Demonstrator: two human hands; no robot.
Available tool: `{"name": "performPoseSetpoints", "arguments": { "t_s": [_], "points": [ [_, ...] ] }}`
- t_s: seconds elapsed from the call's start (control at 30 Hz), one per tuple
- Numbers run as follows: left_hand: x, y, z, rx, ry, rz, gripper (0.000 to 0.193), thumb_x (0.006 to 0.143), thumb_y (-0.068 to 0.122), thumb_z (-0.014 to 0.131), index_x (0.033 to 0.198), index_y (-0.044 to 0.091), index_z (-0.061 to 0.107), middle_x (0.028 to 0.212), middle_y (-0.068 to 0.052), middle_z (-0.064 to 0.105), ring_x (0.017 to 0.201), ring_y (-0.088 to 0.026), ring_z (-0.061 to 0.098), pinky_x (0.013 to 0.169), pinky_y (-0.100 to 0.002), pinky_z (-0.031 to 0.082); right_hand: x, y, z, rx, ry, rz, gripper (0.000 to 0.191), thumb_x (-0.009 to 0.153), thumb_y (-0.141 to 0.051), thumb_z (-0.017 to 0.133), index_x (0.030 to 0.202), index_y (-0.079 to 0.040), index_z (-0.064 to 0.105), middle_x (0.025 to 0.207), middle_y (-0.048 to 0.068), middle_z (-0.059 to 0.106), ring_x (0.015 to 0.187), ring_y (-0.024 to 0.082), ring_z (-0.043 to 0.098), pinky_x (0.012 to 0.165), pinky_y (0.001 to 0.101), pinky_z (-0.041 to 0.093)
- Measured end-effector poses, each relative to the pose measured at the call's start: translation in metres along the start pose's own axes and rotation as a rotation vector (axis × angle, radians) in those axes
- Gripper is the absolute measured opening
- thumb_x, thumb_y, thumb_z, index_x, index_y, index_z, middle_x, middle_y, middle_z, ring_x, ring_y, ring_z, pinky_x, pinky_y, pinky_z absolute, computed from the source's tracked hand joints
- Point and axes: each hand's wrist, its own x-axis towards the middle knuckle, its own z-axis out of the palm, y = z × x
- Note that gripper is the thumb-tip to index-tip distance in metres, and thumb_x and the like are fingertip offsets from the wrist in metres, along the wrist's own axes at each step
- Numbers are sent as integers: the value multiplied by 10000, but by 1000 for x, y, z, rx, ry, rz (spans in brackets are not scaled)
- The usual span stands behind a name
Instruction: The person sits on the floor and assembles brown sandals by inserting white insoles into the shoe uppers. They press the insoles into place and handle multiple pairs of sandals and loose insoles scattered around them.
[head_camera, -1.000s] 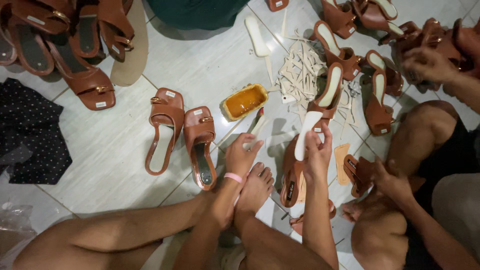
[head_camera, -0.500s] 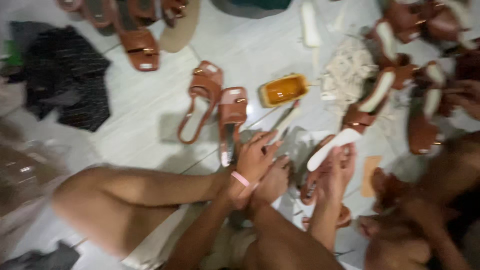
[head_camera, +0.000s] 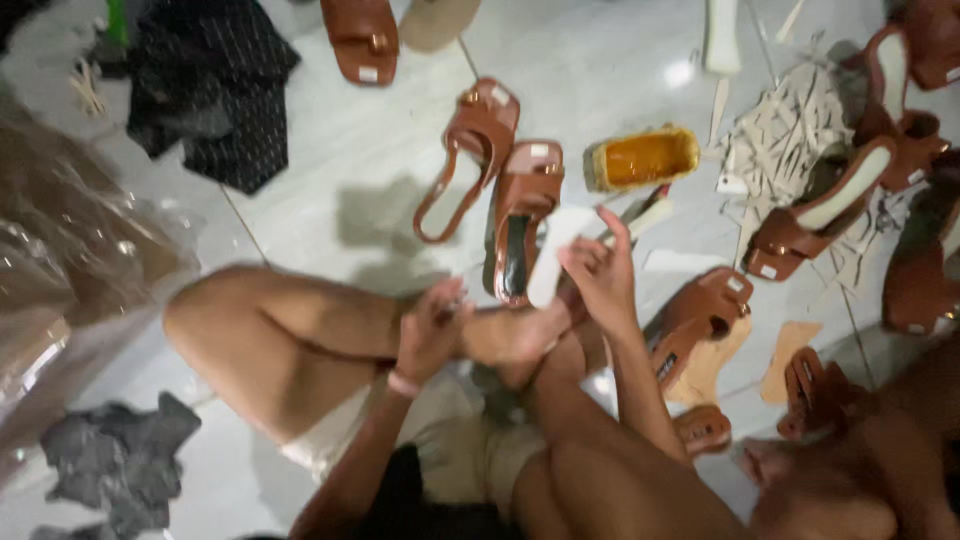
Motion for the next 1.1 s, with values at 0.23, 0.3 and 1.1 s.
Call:
{"name": "performPoseSetpoints", "arguments": {
  "t_s": [0.23,0.3,1.1],
  "points": [
    [32,2,23,-152,-161,-211,607,930,179,746,1456,11,492,1358,-166,654,1272,-232,619,1024,-354,509,16,18,20,-127,-105,27,769,928,-39,757,1555,-74,313,1029,67,661,879,76,642,817,240,536],
    [36,2,23,-165,-207,-249,643,920,187,750,1468,12,461,1314,-176,668,1240,-233,632,1047,-357,500,15,21,23,-132,-113,16,761,933,-36,757,1555,-68,319,1035,66,661,893,76,636,832,243,534],
    [37,11,25,-140,-281,-220,700,886,228,795,1469,34,460,1209,-188,707,1173,-262,663,1012,-381,525,11,16,32,-204,-150,-40,726,964,-47,746,1562,-62,335,1061,69,675,980,106,659,879,268,547]
  ]
}}
